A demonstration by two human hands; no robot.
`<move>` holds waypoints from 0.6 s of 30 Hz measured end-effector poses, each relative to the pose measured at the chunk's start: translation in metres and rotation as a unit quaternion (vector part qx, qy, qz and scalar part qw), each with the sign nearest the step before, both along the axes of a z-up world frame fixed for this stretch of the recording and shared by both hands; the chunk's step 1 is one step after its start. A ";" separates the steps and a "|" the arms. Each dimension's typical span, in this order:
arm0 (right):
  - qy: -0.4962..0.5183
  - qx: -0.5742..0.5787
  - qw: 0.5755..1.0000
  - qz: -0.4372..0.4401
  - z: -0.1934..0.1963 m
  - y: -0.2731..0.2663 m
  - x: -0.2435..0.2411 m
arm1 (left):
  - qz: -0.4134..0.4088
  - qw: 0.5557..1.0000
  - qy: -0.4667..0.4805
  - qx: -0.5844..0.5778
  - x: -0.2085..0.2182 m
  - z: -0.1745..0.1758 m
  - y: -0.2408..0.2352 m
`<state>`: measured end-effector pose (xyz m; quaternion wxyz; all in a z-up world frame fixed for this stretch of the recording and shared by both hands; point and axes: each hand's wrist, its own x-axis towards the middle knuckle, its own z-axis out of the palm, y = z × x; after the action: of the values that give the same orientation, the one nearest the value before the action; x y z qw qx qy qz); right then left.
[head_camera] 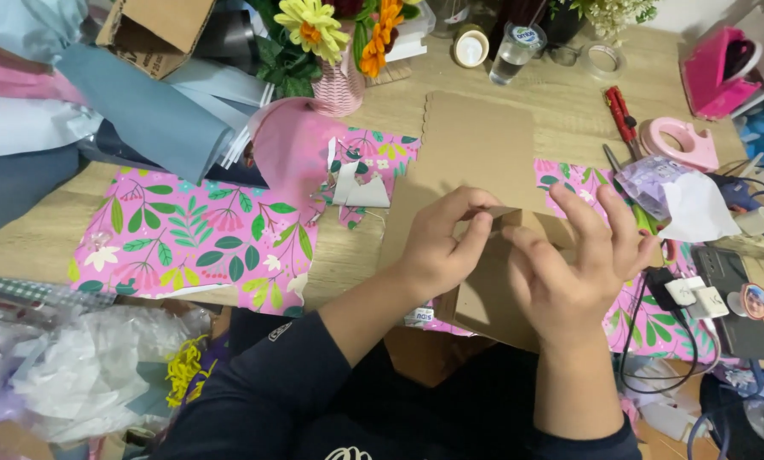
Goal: The person assembles a flat cardboard box by folding its sides and tucking the flaps into slots to form a three-dimensional container. They then pick up a second flat cardboard piece and begin folding its edges to prepare it for assembly.
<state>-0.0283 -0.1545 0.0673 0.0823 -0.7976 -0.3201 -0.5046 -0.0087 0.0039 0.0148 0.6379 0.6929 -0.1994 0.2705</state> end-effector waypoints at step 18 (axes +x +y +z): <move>0.031 0.148 0.988 0.018 -0.061 -0.022 -0.030 | -0.015 0.997 -0.069 -0.025 -0.022 -0.004 -0.025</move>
<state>-0.0584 -0.1764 0.0063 0.2185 -0.7858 -0.2533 -0.5203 -0.0303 -0.0216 0.0109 0.6441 0.6529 -0.2468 0.3130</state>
